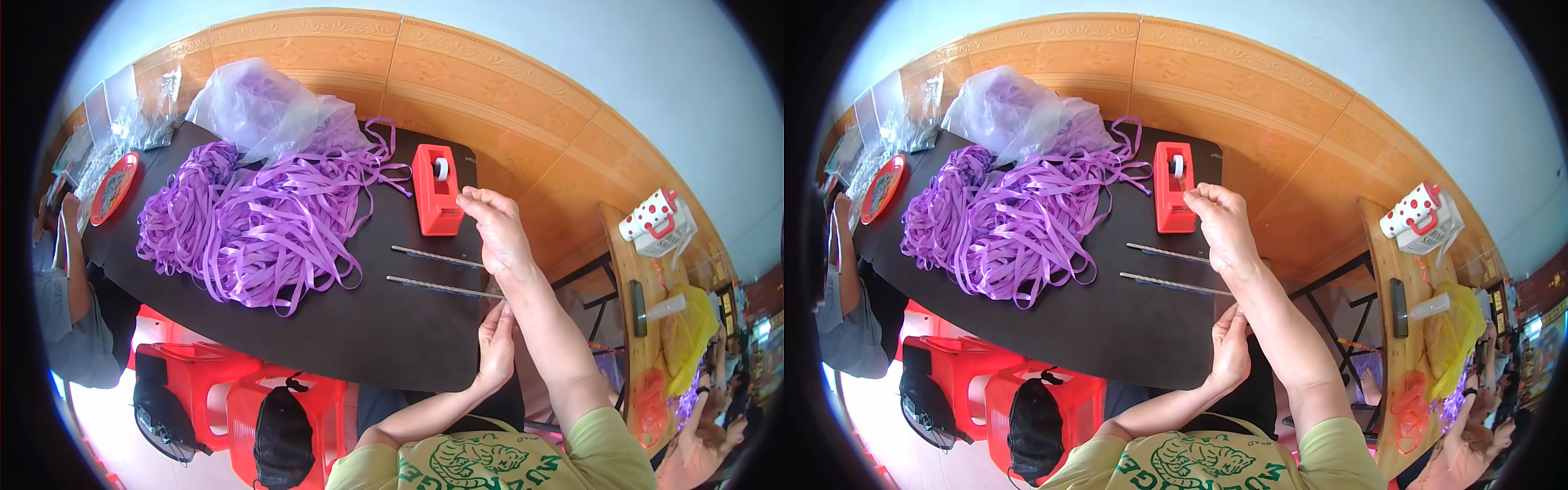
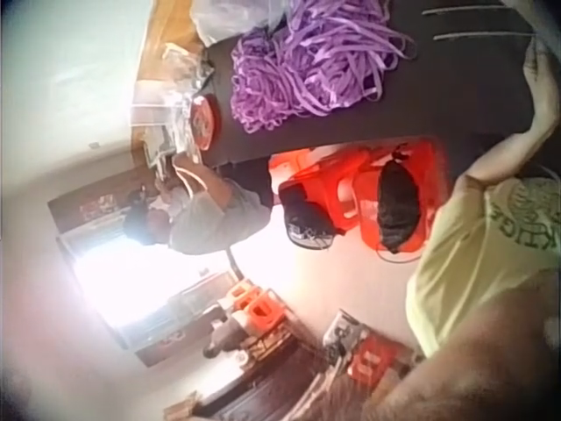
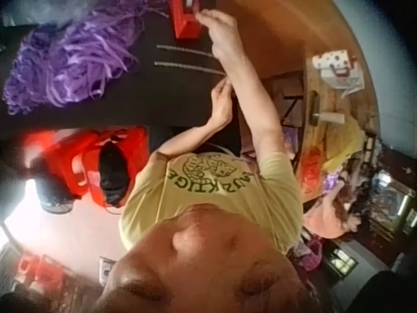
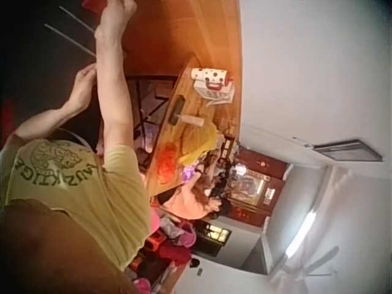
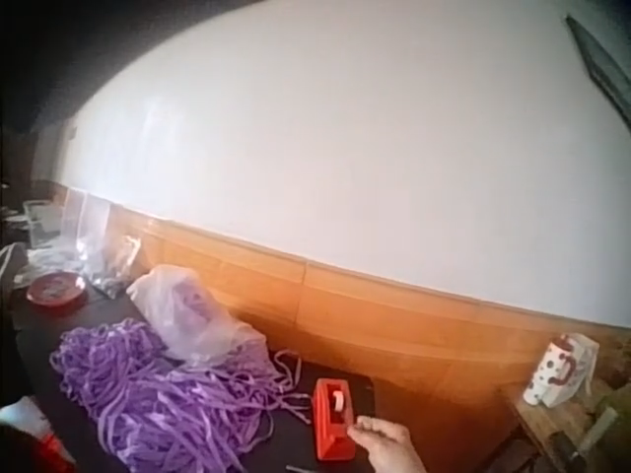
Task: The person is wrapping purple ribbons around two parallel metal rods to create a decorative pattern or fringe, using tape to secure the ends.
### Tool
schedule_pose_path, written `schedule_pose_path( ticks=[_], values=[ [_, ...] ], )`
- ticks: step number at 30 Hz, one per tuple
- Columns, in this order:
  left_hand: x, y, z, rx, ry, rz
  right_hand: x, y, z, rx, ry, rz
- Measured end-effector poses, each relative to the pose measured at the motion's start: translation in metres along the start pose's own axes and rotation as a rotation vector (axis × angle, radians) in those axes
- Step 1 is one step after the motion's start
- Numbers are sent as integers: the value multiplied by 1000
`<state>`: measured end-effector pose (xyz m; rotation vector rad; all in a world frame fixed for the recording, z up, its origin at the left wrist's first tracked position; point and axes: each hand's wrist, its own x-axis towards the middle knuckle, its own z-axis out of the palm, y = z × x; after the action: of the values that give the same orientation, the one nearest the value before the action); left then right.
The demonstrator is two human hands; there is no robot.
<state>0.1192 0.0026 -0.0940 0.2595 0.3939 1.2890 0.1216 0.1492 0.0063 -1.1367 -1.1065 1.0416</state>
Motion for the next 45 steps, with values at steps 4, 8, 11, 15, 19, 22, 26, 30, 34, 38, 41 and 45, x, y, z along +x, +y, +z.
schedule_pose_path(
  ticks=[4, 8, 11, 15, 19, 22, 26, 30, 34, 38, 41, 45],
  values=[
    [-2, 2, 4, -49, 5, -22, -12, 1, -4, -36, 49, 161],
    [-2, 2, 3, -131, 12, -72, -17, 16, -6, -4, 81, 212],
    [-2, 2, 4, -155, 27, -64, -12, 26, -8, 24, 83, 165],
    [-1, -1, 2, -153, 28, -61, -6, 36, -10, 33, 106, 127],
    [-1, 1, 3, -144, 32, -69, -6, 39, -10, 33, 105, 110],
    [-1, 0, 1, -141, 29, -74, -6, 41, -9, 41, 100, 105],
    [-1, 0, 2, -131, 29, -84, -5, 46, -11, 53, 81, 55],
    [-2, 2, 3, -137, 46, -88, -4, 45, -11, 67, 85, 52],
    [-2, 4, 4, -117, 30, -81, -3, 44, -8, 86, 89, 37],
    [0, 1, 1, -113, 8, -75, -3, 40, -9, 76, 82, 49],
    [-1, 3, 3, -102, 8, -82, 0, 43, -12, 73, 94, 65],
    [0, 2, 1, -99, 5, -85, 2, 43, -9, 71, 89, 48]
  ],
)
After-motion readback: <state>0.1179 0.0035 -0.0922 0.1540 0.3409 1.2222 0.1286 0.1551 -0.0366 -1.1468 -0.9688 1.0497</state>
